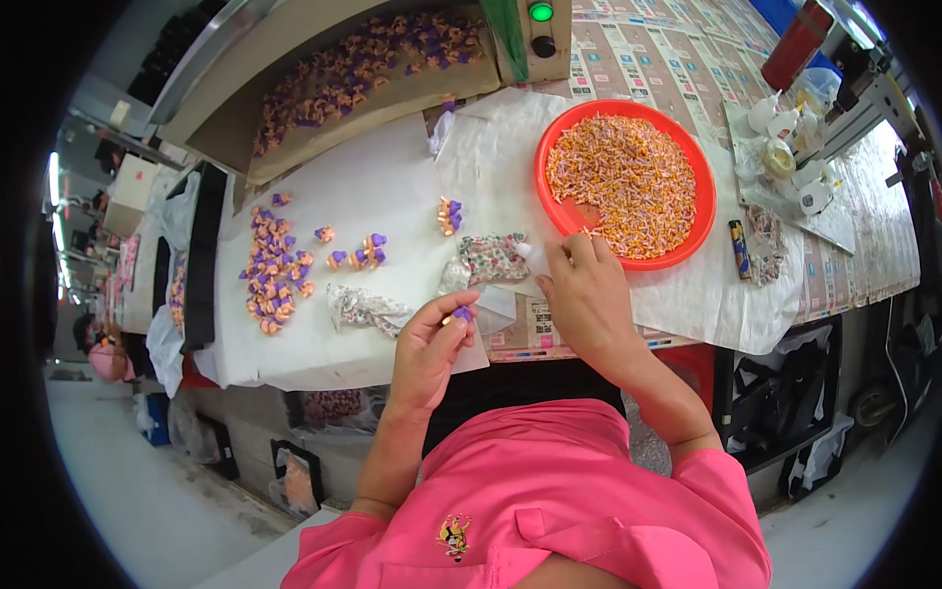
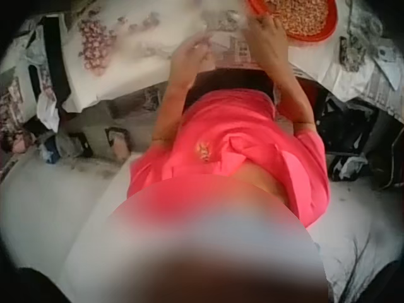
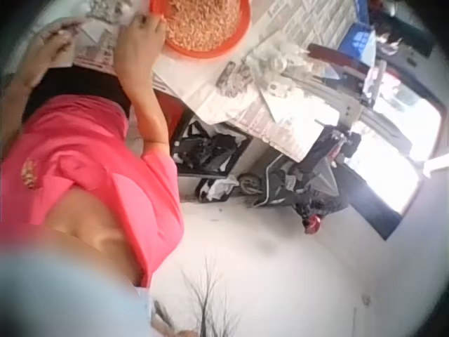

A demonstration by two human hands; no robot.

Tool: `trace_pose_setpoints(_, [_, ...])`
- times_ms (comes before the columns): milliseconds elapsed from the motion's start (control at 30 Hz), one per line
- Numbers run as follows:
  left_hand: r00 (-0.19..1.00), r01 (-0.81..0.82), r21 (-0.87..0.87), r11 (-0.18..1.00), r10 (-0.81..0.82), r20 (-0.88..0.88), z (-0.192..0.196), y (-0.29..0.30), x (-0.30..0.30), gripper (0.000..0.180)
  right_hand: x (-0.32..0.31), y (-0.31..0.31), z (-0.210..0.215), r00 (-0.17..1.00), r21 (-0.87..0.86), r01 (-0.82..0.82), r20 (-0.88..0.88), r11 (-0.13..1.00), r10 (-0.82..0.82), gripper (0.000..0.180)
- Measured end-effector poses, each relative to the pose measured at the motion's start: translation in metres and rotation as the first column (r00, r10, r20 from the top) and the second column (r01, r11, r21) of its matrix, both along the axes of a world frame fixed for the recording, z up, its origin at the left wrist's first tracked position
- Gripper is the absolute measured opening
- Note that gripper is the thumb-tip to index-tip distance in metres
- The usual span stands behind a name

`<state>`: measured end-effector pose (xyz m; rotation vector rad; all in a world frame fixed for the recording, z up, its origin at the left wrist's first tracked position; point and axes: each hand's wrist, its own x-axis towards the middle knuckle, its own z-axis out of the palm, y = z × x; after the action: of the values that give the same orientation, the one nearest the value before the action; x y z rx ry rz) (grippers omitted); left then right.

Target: Assembling decorative jewelry components by placing small flower-shaped beads onto metal pins and applying glue.

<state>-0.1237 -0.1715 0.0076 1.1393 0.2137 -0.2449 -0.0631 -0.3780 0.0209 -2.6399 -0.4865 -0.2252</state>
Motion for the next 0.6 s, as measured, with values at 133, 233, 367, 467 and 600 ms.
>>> trace_pose_setpoints(133, [0.999,-0.051,-0.114,0.992,0.05,-0.011,0.002,0.005,-0.009,0.032,-0.005,0.005,0.005,0.999,0.036,-0.032,-0.014,0.999,0.033,0.033])
trace_pose_setpoints(233, [0.996,-0.078,-0.104,0.992,0.081,0.022,-0.007,0.009,-0.013,0.029,-0.012,0.009,0.007,0.999,0.04,-0.037,-0.01,0.999,0.037,0.034])
trace_pose_setpoints(367, [0.992,-0.117,-0.105,0.988,0.121,0.032,-0.007,0.006,-0.015,0.026,-0.02,0.008,0.0,0.995,0.112,0.003,-0.095,0.994,0.008,0.039])
trace_pose_setpoints(467, [0.988,-0.145,-0.074,0.987,0.148,0.037,-0.007,0.002,-0.016,0.025,-0.026,0.006,-0.01,0.998,0.167,0.026,-0.068,0.986,-0.015,0.039])
trace_pose_setpoints(600, [0.992,-0.111,-0.044,0.993,0.113,0.06,-0.013,0.001,-0.016,0.025,-0.036,0.0,-0.015,0.986,0.386,0.11,-0.158,0.916,-0.052,0.038])
